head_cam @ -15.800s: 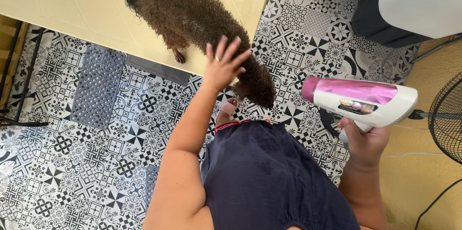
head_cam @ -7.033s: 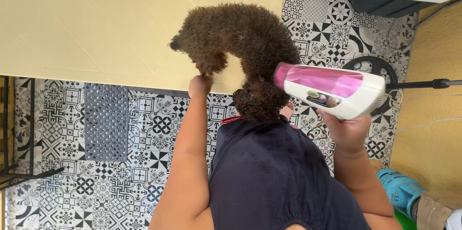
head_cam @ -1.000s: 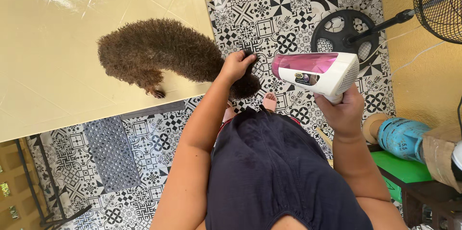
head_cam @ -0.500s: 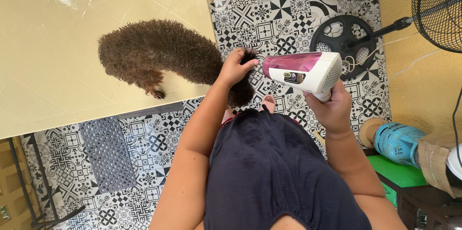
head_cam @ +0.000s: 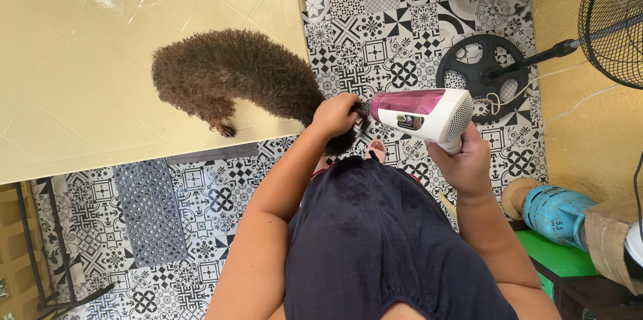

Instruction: The person uses a hairdryer to dry a small brown dog standing on a grooming table. They hold the dog with one hand while directing airflow with the other, moving along the dog's body to dry its fur.

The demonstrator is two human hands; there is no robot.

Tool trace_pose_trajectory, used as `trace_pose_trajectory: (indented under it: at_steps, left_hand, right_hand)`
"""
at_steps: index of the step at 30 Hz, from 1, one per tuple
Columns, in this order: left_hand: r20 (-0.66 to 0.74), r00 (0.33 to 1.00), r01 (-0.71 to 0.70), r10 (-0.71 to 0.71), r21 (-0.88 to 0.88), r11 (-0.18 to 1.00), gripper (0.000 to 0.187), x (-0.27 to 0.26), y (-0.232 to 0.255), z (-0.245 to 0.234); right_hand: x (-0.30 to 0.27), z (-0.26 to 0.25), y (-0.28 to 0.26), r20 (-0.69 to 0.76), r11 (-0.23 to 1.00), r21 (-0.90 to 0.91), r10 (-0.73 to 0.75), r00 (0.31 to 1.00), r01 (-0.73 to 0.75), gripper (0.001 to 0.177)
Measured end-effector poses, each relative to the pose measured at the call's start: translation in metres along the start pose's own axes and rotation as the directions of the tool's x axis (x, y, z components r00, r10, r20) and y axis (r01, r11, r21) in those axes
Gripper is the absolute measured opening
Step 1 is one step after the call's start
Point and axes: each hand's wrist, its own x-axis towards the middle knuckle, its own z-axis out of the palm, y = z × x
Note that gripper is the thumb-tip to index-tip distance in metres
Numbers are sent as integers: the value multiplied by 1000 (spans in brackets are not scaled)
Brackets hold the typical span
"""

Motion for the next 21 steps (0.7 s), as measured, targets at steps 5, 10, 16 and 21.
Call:
trace_pose_trajectory:
  at_steps: [5,10,16,21]
  left_hand:
    - [109,991,13,-81,514,858,62,6,-12,18]
    - [-38,999,8,-16,-195,981,31,-3,-7,13]
    - [183,983,-93,8,460,883,25,-21,1,13]
    - [224,971,-136,-86,809,572,40,-25,7,29]
  right_hand:
    - [-3,1,-3,18,999,-26,-35,999,36,43]
    - [-5,-1,-3,3,998,-40,-44,999,44,45]
    - [-10,1,1,10,1000,-1,-27,1000,27,43]
    - [-16,2,4,13,998,39,-43,999,43,42]
